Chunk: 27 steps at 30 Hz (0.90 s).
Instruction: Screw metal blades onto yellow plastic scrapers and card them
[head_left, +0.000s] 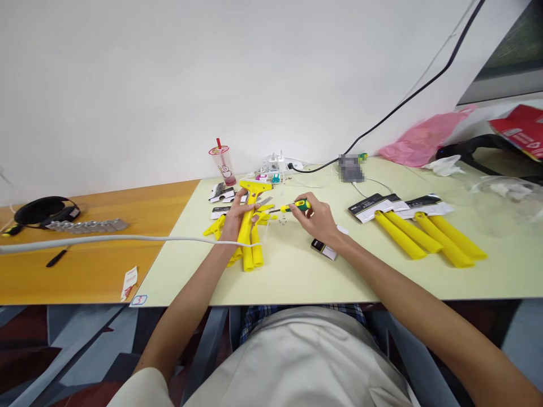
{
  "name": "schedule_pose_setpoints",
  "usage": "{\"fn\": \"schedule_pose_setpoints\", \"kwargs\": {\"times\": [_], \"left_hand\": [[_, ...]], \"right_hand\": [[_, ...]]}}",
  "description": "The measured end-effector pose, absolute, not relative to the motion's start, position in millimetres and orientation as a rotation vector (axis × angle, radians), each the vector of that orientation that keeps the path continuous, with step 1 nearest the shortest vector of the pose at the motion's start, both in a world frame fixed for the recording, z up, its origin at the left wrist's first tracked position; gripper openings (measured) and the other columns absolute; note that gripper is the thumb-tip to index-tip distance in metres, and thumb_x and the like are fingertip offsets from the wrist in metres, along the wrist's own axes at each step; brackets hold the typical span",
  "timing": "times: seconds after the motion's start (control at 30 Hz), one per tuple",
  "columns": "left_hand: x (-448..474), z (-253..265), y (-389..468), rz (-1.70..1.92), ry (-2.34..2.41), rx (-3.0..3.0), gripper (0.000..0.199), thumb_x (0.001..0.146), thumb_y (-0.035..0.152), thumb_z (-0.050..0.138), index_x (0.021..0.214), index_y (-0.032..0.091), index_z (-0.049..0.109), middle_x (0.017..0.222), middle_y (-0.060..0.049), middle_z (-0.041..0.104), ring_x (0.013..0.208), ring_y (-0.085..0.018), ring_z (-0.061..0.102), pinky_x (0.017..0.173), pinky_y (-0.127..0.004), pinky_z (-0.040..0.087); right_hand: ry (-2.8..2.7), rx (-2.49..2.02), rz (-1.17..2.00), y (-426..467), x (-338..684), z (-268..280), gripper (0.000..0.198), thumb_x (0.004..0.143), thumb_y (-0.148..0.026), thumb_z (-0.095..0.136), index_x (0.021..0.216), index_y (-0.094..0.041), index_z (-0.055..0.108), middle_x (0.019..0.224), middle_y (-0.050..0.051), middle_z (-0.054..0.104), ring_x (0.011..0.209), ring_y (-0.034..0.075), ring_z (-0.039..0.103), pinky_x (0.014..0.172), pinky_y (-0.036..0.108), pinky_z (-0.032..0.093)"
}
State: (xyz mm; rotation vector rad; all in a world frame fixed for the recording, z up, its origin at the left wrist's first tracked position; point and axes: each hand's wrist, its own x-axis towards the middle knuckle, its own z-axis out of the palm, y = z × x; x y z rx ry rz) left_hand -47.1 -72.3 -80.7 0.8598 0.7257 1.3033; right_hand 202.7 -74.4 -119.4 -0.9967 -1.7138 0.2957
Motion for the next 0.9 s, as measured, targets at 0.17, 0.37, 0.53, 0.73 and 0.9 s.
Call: {"fn": "schedule_pose_setpoints", "kwargs": {"times": [0.17, 0.37, 0.53, 0.73, 0.9], "left_hand": [[-47.5, -83.9, -69.6, 1.313, 0.642, 0.781, 0.081, 0.071, 0.005, 0.081, 0.144, 0.033, 0.058, 0.126, -0.007, 0.073, 0.084, -0.011, 0.07, 0.053, -0.014, 0.045], [-45.5, -82.1, -71.8, 1.282, 0.629, 0.685, 0.076, 0.071, -0.004, 0.075, 0.139, 0.027, 0.06, 0.123, -0.009, 0.074, 0.081, -0.011, 0.071, 0.051, -0.013, 0.044], [-41.7, -82.3, -74.5, 1.198, 0.651, 0.649, 0.069, 0.072, -0.005, 0.073, 0.134, 0.021, 0.058, 0.13, -0.014, 0.074, 0.083, -0.013, 0.075, 0.05, -0.014, 0.044], [-39.0, -81.2, -77.9, 1.17, 0.666, 0.655, 0.062, 0.074, -0.004, 0.074, 0.13, 0.018, 0.06, 0.134, -0.015, 0.073, 0.084, -0.014, 0.076, 0.049, -0.015, 0.045], [-38.3, -81.1, -78.3, 1.184, 0.665, 0.641, 0.06, 0.074, -0.005, 0.073, 0.128, 0.018, 0.06, 0.13, -0.014, 0.074, 0.085, -0.015, 0.077, 0.048, -0.016, 0.045]], "right_hand": [[-1.557, -0.97, 0.351, -77.6, 204.7, -112.4, 0.045, 0.105, -0.072, 0.064, 0.103, -0.027, 0.063, 0.083, 0.003, 0.071, 0.063, 0.018, 0.063, 0.057, 0.032, 0.049], [-1.343, -0.915, 0.433, -77.2, 207.3, -105.9, 0.042, 0.104, -0.067, 0.07, 0.104, -0.025, 0.064, 0.087, 0.0, 0.067, 0.065, 0.014, 0.058, 0.057, 0.028, 0.051], [-1.268, -0.895, 0.457, -72.1, 210.9, -105.6, 0.045, 0.102, -0.07, 0.071, 0.104, -0.026, 0.062, 0.086, -0.001, 0.064, 0.069, 0.015, 0.058, 0.057, 0.027, 0.05], [-1.28, -0.896, 0.469, -69.4, 211.4, -108.3, 0.041, 0.103, -0.066, 0.072, 0.105, -0.026, 0.063, 0.09, 0.0, 0.064, 0.069, 0.014, 0.057, 0.056, 0.027, 0.048], [-1.302, -0.915, 0.451, -68.7, 211.4, -110.0, 0.039, 0.104, -0.064, 0.072, 0.105, -0.026, 0.064, 0.09, 0.0, 0.063, 0.065, 0.014, 0.055, 0.056, 0.028, 0.048]]}}
